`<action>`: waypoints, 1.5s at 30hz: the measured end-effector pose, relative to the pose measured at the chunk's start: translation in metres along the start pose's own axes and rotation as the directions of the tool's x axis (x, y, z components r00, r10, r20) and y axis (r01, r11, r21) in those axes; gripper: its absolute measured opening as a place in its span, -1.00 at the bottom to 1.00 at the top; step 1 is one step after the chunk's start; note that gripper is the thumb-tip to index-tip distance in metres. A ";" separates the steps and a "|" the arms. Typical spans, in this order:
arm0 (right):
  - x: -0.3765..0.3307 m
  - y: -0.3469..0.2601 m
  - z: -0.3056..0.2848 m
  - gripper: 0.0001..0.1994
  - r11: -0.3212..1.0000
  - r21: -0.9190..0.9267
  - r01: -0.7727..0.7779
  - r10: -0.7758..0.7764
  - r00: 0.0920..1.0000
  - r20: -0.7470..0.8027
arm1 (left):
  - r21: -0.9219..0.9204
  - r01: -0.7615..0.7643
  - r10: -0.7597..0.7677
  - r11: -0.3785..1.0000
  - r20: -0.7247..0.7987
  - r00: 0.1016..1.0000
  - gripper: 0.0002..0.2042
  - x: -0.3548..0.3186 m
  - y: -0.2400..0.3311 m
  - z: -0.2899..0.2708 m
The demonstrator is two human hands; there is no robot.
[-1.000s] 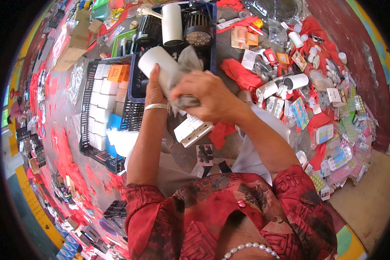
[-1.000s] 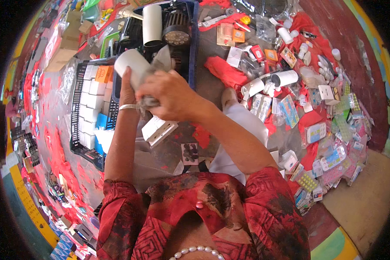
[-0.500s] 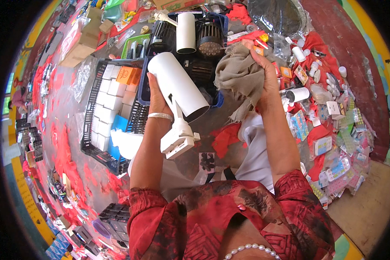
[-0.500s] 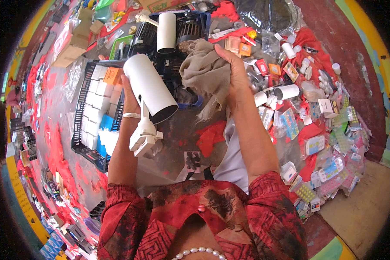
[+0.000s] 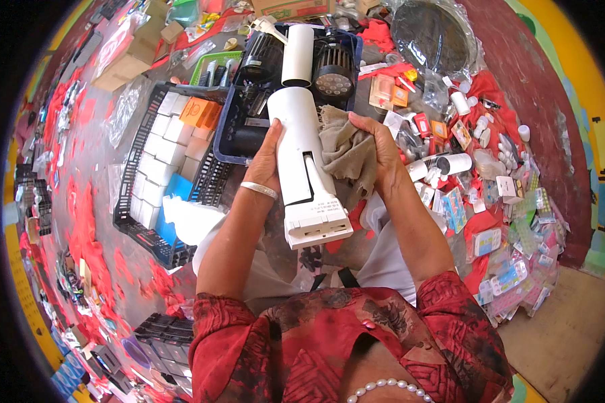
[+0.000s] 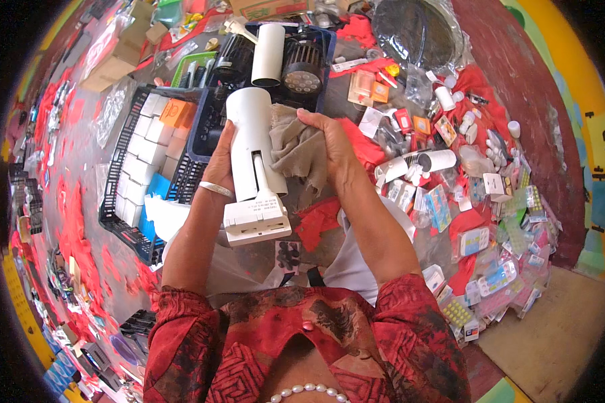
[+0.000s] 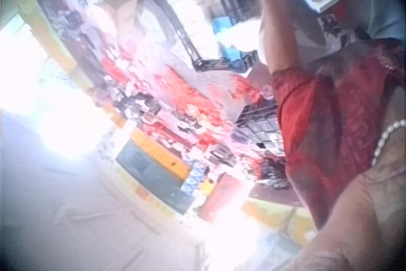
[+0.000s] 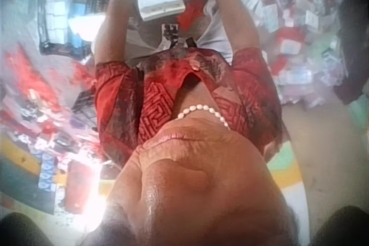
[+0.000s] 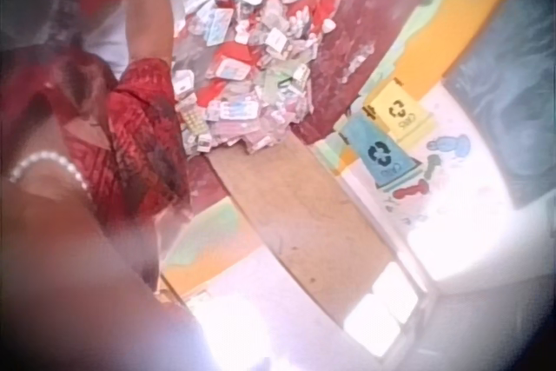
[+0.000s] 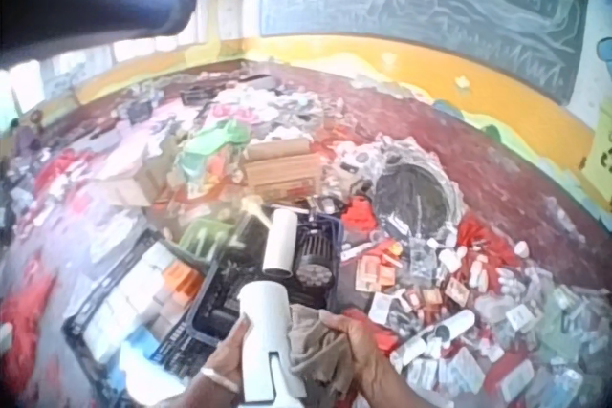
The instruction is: The person wipes a white cylindrical light fixture with a cloth, rotating it by hand and reaching into a crate of similar items.
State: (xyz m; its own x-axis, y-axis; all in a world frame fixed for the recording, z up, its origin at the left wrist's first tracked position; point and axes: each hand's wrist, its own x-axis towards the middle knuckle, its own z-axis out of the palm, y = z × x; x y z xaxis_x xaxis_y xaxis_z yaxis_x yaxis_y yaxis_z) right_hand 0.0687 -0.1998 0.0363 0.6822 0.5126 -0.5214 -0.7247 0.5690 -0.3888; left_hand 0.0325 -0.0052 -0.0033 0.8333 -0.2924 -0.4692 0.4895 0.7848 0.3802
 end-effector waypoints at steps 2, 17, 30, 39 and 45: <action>-0.004 -0.002 0.002 -0.73 0.999 -0.042 0.034 -0.034 0.999 0.009 | 0.025 0.007 -0.007 1.000 -0.002 1.000 -0.38 -0.001 -0.003 0.004; -0.024 0.008 0.046 -0.79 -0.489 -0.661 0.569 -0.287 0.611 0.738 | 0.430 -0.128 0.078 0.894 0.132 0.988 -0.40 -0.006 -0.021 0.019; 0.008 -0.065 -0.046 -0.71 0.806 -0.249 0.536 -0.588 0.772 -0.242 | -0.006 -0.043 0.043 0.999 0.167 0.985 -0.37 0.013 -0.031 0.011; 0.033 -0.008 -0.023 -0.65 0.862 -0.353 0.365 -0.437 0.887 -0.149 | -0.125 -0.255 0.282 0.959 0.332 0.900 -0.47 0.020 -0.020 -0.001; 0.021 0.012 0.002 -0.36 0.941 -0.283 0.185 -0.127 0.969 0.211 | -0.012 -0.156 0.155 0.988 0.200 0.968 -0.39 0.004 -0.016 0.032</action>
State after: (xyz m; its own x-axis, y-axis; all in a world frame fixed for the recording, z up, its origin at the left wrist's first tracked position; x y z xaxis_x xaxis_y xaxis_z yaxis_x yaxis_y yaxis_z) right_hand 0.0749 -0.1809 0.0219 0.7741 0.5597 -0.2959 -0.5831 0.4483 -0.6775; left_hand 0.0363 -0.0369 0.0140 0.9334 -0.2703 -0.2360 0.3505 0.8274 0.4388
